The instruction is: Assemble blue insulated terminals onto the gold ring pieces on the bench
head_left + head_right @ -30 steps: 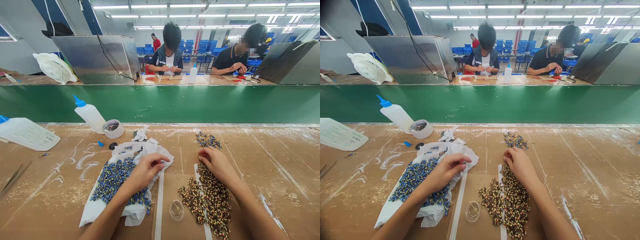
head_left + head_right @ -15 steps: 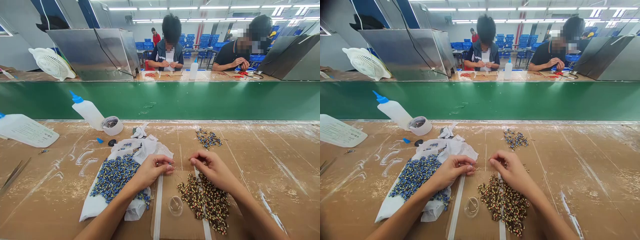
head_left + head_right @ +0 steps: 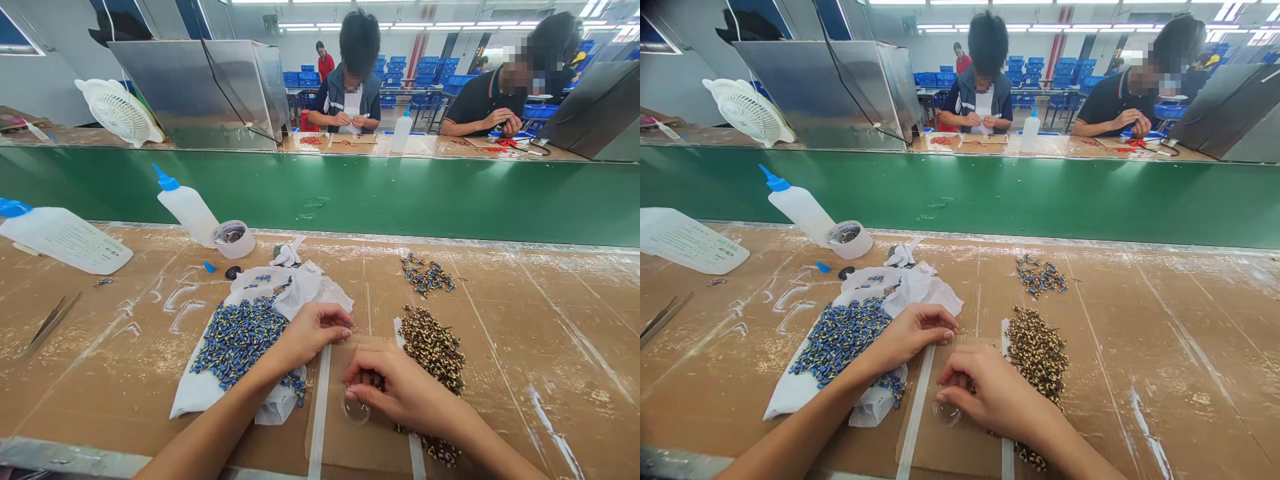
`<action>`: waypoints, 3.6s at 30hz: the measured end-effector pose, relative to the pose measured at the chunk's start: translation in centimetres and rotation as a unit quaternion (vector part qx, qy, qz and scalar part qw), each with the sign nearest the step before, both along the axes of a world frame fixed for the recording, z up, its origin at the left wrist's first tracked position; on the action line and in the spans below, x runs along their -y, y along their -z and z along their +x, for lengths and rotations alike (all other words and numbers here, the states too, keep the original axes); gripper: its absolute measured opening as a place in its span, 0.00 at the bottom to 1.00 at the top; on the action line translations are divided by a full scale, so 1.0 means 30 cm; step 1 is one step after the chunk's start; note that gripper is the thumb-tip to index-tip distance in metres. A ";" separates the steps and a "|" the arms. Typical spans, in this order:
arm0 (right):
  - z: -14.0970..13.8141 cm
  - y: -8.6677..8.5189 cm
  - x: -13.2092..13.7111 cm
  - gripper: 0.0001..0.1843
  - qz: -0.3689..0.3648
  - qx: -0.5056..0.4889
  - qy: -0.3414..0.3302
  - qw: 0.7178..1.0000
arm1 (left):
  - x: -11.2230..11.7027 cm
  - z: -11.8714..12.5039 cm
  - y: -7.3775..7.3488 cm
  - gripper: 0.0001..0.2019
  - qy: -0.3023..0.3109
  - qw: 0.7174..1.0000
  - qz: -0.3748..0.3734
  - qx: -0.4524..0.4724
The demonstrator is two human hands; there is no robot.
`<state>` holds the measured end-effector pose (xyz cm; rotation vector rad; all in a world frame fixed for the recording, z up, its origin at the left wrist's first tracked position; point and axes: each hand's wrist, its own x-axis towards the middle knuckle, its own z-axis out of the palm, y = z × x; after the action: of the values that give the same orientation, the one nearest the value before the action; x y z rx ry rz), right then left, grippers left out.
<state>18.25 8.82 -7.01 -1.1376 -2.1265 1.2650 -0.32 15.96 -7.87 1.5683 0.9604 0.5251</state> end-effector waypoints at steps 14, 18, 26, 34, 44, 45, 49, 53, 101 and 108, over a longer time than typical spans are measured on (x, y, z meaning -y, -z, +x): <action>0.022 -0.003 -0.016 0.05 0.021 -0.017 -0.011 1.000 | 0.006 0.005 0.003 0.04 0.004 1.000 0.015 -0.006; 0.042 0.002 -0.022 0.06 0.013 -0.029 -0.022 0.999 | 0.008 0.005 0.009 0.04 0.010 1.000 0.014 -0.011; 0.019 0.009 -0.001 0.05 0.035 -0.030 -0.038 0.998 | 0.011 0.006 0.020 0.02 0.001 1.000 0.019 -0.002; 0.053 -0.016 -0.016 0.06 -0.039 -0.050 0.025 0.998 | 0.018 0.015 0.020 0.03 0.002 1.000 0.000 -0.001; 0.075 -0.020 -0.034 0.10 -0.072 -0.136 0.139 0.978 | 0.043 0.041 0.038 0.04 0.027 0.998 -0.053 0.029; 0.077 -0.018 -0.037 0.10 -0.045 -0.133 0.170 0.975 | 0.047 0.045 0.042 0.04 0.032 0.997 -0.065 0.036; 0.080 -0.001 -0.045 0.10 0.050 -0.104 0.262 0.958 | 0.059 0.055 0.051 0.05 0.034 0.996 -0.079 0.039; 0.077 0.010 -0.049 0.09 0.075 -0.074 0.264 0.959 | 0.060 0.053 0.052 0.05 0.033 0.996 -0.070 0.033; 0.111 -0.040 -0.047 0.07 0.018 -0.138 0.157 0.978 | 0.045 0.048 0.035 0.05 0.033 0.998 -0.055 0.018; 0.055 -0.050 -0.022 0.06 0.008 -0.072 -0.037 0.997 | 0.034 0.038 0.029 0.02 0.043 0.998 -0.039 0.025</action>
<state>19.91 9.47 -5.50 -0.9402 -2.0855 1.3178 0.83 14.95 -8.74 1.5116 0.8617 0.4601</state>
